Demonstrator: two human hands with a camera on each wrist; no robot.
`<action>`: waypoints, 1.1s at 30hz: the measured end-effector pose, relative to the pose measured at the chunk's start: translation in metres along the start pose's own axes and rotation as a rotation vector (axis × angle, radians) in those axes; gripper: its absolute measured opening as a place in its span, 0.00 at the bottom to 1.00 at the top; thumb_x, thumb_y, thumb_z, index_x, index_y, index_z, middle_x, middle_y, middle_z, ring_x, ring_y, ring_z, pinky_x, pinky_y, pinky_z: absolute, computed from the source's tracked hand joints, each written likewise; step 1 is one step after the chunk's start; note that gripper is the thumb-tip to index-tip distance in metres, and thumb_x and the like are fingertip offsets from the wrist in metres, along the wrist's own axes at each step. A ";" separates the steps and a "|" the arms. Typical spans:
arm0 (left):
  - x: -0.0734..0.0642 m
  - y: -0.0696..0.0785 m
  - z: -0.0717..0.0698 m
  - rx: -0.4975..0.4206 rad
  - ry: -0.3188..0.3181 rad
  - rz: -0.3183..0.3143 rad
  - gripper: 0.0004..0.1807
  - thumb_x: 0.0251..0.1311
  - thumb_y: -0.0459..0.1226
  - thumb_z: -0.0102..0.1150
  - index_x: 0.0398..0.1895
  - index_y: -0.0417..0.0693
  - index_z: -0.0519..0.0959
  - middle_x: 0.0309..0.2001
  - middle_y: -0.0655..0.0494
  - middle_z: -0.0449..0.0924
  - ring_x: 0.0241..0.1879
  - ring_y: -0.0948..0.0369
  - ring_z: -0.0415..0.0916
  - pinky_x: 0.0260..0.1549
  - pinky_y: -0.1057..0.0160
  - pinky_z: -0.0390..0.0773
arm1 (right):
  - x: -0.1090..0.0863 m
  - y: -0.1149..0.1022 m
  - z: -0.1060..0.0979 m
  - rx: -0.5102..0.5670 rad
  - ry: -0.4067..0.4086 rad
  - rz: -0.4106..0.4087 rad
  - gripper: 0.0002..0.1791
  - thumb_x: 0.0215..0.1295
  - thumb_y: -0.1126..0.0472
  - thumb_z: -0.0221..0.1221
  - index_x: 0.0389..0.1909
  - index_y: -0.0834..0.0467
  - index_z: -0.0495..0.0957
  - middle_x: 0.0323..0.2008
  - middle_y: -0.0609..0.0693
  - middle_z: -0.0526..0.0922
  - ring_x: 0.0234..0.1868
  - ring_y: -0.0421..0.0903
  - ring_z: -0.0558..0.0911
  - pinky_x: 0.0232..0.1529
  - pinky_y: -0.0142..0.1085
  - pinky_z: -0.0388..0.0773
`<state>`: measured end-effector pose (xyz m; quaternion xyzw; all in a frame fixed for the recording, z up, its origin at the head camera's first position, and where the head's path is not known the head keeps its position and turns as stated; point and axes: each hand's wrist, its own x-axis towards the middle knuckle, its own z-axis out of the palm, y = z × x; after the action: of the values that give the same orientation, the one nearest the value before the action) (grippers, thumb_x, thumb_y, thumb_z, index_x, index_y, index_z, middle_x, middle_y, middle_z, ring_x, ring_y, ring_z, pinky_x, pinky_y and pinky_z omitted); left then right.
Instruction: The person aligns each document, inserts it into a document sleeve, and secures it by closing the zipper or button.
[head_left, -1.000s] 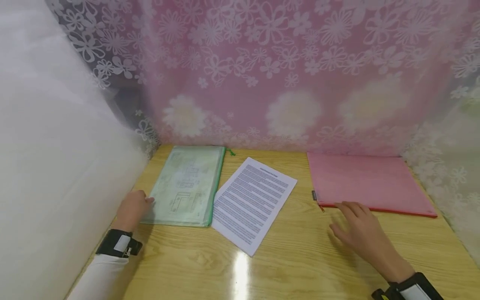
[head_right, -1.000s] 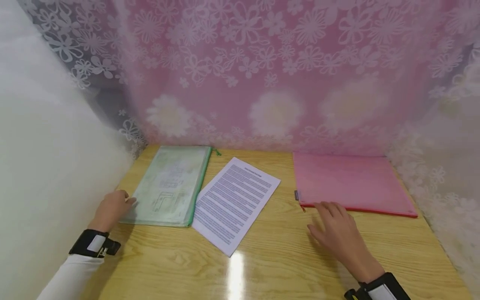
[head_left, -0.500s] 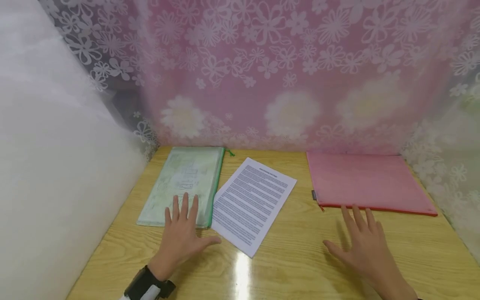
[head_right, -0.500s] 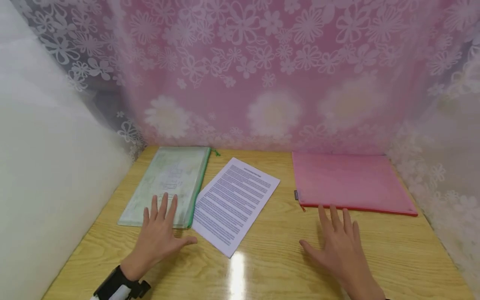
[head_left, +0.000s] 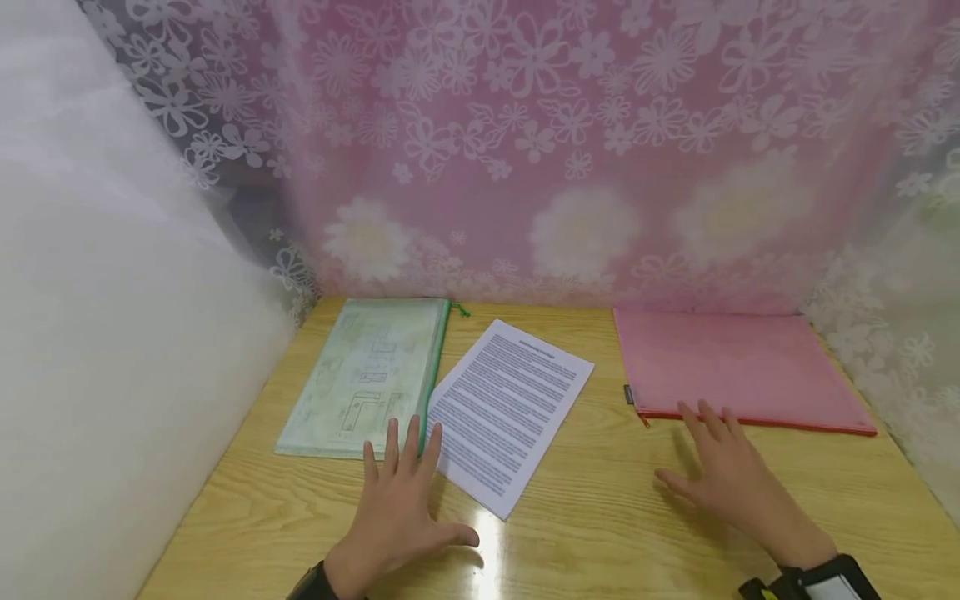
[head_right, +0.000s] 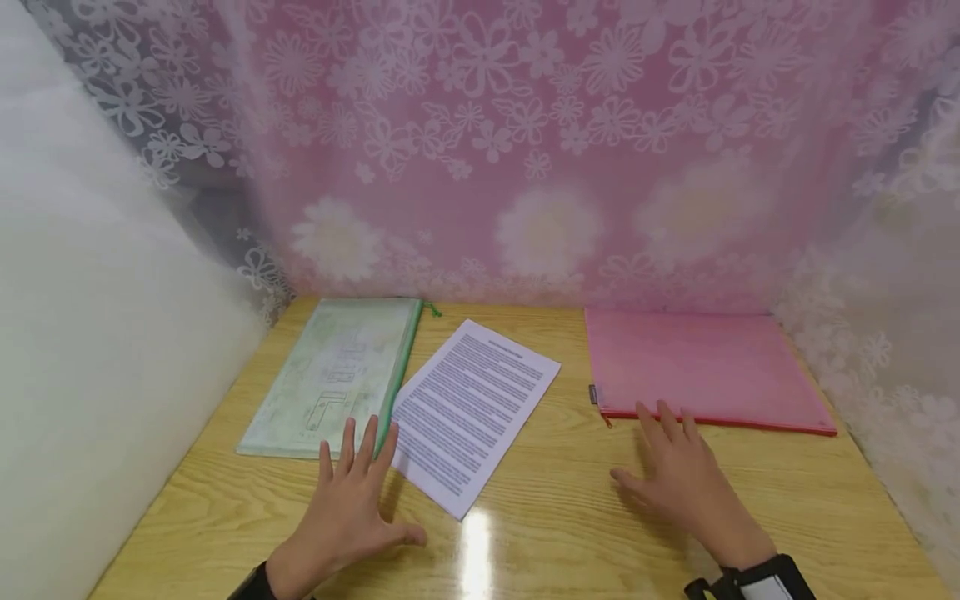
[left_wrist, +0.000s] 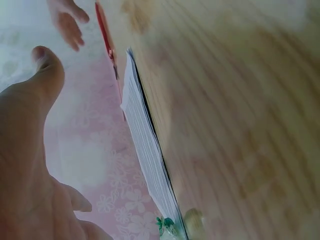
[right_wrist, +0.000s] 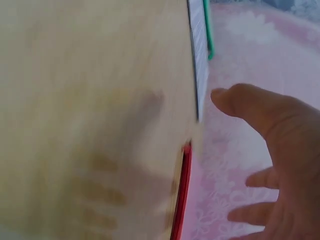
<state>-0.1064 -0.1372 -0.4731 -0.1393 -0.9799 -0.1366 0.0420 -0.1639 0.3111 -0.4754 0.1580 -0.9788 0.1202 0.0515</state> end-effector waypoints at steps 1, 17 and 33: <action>-0.001 0.000 0.001 0.004 0.002 0.003 0.76 0.35 0.80 0.64 0.84 0.50 0.49 0.83 0.38 0.41 0.81 0.33 0.32 0.68 0.19 0.38 | 0.006 0.004 -0.002 0.009 -0.033 0.004 0.58 0.55 0.37 0.73 0.74 0.70 0.61 0.69 0.80 0.63 0.66 0.85 0.61 0.57 0.76 0.66; -0.010 0.004 -0.001 -0.001 -0.026 -0.027 0.79 0.33 0.81 0.63 0.84 0.48 0.47 0.82 0.37 0.43 0.81 0.33 0.33 0.68 0.20 0.41 | 0.053 0.029 0.002 -0.069 0.003 -0.123 0.17 0.56 0.62 0.70 0.47 0.60 0.85 0.46 0.62 0.83 0.54 0.71 0.77 0.49 0.67 0.77; -0.006 0.001 -0.015 -0.023 -0.032 -0.026 0.81 0.33 0.79 0.66 0.85 0.46 0.41 0.83 0.40 0.40 0.82 0.37 0.31 0.71 0.23 0.38 | 0.056 0.033 0.008 -0.155 0.161 -0.256 0.08 0.53 0.72 0.72 0.29 0.57 0.87 0.30 0.50 0.86 0.38 0.58 0.80 0.38 0.57 0.80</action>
<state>-0.0997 -0.1424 -0.4596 -0.1290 -0.9805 -0.1462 0.0229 -0.2279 0.3234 -0.4827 0.2670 -0.9496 0.0491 0.1567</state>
